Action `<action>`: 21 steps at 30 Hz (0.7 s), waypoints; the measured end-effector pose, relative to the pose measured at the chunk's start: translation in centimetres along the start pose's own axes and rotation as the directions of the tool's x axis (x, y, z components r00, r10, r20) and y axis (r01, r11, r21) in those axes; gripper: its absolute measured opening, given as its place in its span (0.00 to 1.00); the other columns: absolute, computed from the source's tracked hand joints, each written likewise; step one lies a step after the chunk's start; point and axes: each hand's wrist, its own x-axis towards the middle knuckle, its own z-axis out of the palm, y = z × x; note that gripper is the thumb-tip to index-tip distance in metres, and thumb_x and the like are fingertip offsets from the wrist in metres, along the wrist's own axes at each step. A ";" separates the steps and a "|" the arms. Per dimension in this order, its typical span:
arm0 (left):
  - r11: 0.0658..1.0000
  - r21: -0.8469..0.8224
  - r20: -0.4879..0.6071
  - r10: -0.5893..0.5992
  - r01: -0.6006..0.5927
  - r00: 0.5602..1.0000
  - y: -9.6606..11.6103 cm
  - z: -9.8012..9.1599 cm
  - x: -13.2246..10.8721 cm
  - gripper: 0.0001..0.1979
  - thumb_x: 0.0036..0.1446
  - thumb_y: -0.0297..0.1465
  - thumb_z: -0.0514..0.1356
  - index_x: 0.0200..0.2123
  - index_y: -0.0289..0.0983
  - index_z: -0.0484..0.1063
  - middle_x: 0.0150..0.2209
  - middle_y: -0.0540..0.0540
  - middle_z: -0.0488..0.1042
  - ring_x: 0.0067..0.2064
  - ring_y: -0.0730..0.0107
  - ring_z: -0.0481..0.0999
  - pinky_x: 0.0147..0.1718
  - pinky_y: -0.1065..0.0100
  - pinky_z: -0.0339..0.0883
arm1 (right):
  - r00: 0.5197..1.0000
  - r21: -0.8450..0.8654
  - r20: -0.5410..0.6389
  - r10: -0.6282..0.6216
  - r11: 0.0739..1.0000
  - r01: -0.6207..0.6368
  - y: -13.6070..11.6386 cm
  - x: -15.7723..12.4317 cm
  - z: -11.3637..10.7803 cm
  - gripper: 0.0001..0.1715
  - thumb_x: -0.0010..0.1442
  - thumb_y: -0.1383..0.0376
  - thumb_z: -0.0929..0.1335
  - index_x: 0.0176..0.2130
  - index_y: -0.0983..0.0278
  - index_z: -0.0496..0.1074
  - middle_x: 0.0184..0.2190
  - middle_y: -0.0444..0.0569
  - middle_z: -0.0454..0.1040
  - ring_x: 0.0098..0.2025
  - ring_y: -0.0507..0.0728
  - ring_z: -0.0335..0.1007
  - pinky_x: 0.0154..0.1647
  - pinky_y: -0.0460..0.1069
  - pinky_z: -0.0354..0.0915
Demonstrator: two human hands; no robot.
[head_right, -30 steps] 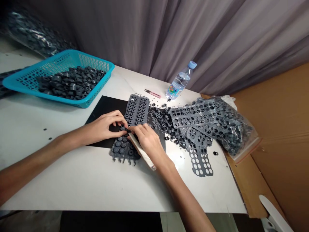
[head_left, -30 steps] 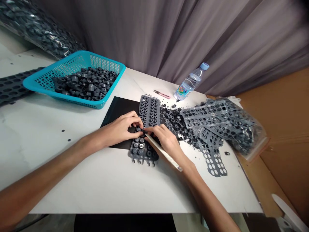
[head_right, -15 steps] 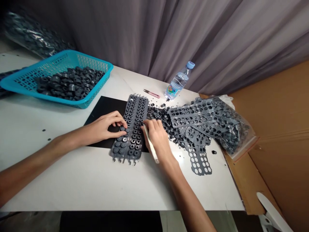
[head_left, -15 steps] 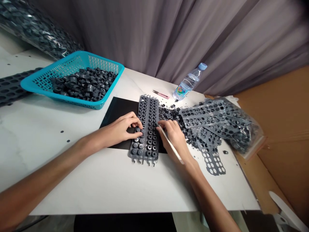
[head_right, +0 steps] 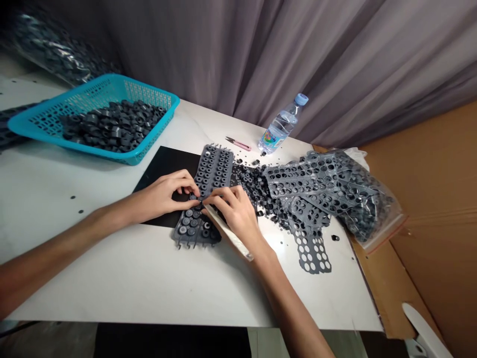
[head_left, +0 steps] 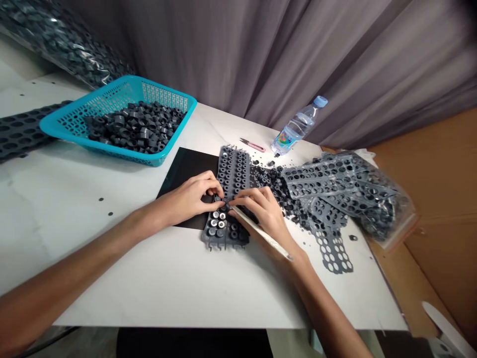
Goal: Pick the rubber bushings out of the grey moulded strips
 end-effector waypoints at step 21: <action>1.000 -0.021 0.002 0.000 0.000 1.000 -0.1 0.1 0.1 0.06 0.60 0.35 0.66 0.40 0.40 0.78 0.42 0.48 0.70 0.42 0.65 0.74 0.44 0.63 0.71 | 0.997 -0.072 0.068 -0.029 0.997 0.034 0.5 -0.2 0.8 0.12 0.73 0.55 0.68 0.48 0.59 0.75 0.44 0.48 0.80 0.45 0.60 0.70 0.46 0.56 0.61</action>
